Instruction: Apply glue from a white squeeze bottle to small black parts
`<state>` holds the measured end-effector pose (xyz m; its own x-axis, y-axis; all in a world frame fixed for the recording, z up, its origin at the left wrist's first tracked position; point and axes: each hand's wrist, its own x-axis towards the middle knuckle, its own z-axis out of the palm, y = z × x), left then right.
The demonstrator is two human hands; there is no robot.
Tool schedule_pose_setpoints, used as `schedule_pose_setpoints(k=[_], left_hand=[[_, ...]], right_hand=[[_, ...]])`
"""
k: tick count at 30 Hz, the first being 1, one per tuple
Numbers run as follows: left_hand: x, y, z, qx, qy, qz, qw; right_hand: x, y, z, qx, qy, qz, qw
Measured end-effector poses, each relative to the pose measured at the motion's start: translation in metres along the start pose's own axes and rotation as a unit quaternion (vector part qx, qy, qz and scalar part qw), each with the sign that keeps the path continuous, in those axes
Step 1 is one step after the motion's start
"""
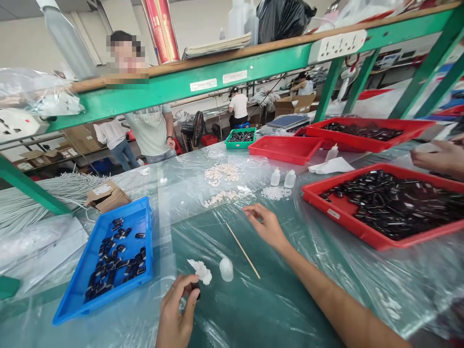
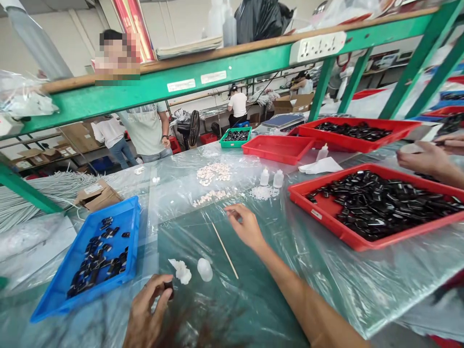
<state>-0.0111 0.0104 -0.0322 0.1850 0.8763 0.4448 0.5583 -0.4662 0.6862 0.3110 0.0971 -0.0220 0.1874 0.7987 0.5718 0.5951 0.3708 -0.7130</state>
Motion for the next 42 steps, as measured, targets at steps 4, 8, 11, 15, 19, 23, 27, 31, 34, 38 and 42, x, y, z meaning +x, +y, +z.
schedule_pose_setpoints(k=[4,8,11,15,19,23,27,31,34,38,42], left_hand=[[0.001,0.003,-0.001,0.007,0.006,0.011,1.0],[0.0,0.009,-0.005,0.006,-0.018,0.048,0.999],[0.001,0.014,-0.006,0.001,-0.024,0.059,0.998],[0.001,0.017,-0.007,0.008,-0.039,0.054,0.998],[0.0,0.018,-0.008,0.007,-0.038,0.037,0.999],[-0.001,0.018,-0.009,0.0,-0.039,0.03,0.999],[-0.001,0.019,-0.009,0.007,-0.047,0.036,0.998],[0.0,0.02,-0.009,0.012,-0.045,0.042,0.998],[0.002,0.022,-0.01,0.01,-0.041,0.056,0.998],[0.003,0.024,-0.011,0.012,-0.048,0.062,0.997],[0.002,0.021,-0.01,0.032,-0.045,0.042,0.998]], right_hand=[[-0.002,0.014,0.003,-0.021,-0.01,0.011,1.0],[-0.006,0.011,0.007,-0.036,-0.038,-0.002,0.999],[-0.006,0.011,0.008,-0.05,-0.04,-0.001,0.998],[-0.007,0.012,0.009,-0.061,-0.049,0.0,0.997],[-0.011,0.01,0.015,-0.064,-0.073,-0.008,0.995],[-0.014,0.006,0.018,-0.064,-0.093,-0.018,0.993],[-0.013,0.002,0.014,-0.063,-0.094,-0.021,0.993],[-0.011,-0.004,0.01,-0.042,-0.111,-0.025,0.993],[-0.014,-0.017,0.01,-0.007,-0.163,-0.043,0.986],[-0.021,-0.043,0.009,0.033,-0.206,-0.061,0.976],[-0.025,-0.053,0.009,0.043,-0.208,-0.064,0.975]])
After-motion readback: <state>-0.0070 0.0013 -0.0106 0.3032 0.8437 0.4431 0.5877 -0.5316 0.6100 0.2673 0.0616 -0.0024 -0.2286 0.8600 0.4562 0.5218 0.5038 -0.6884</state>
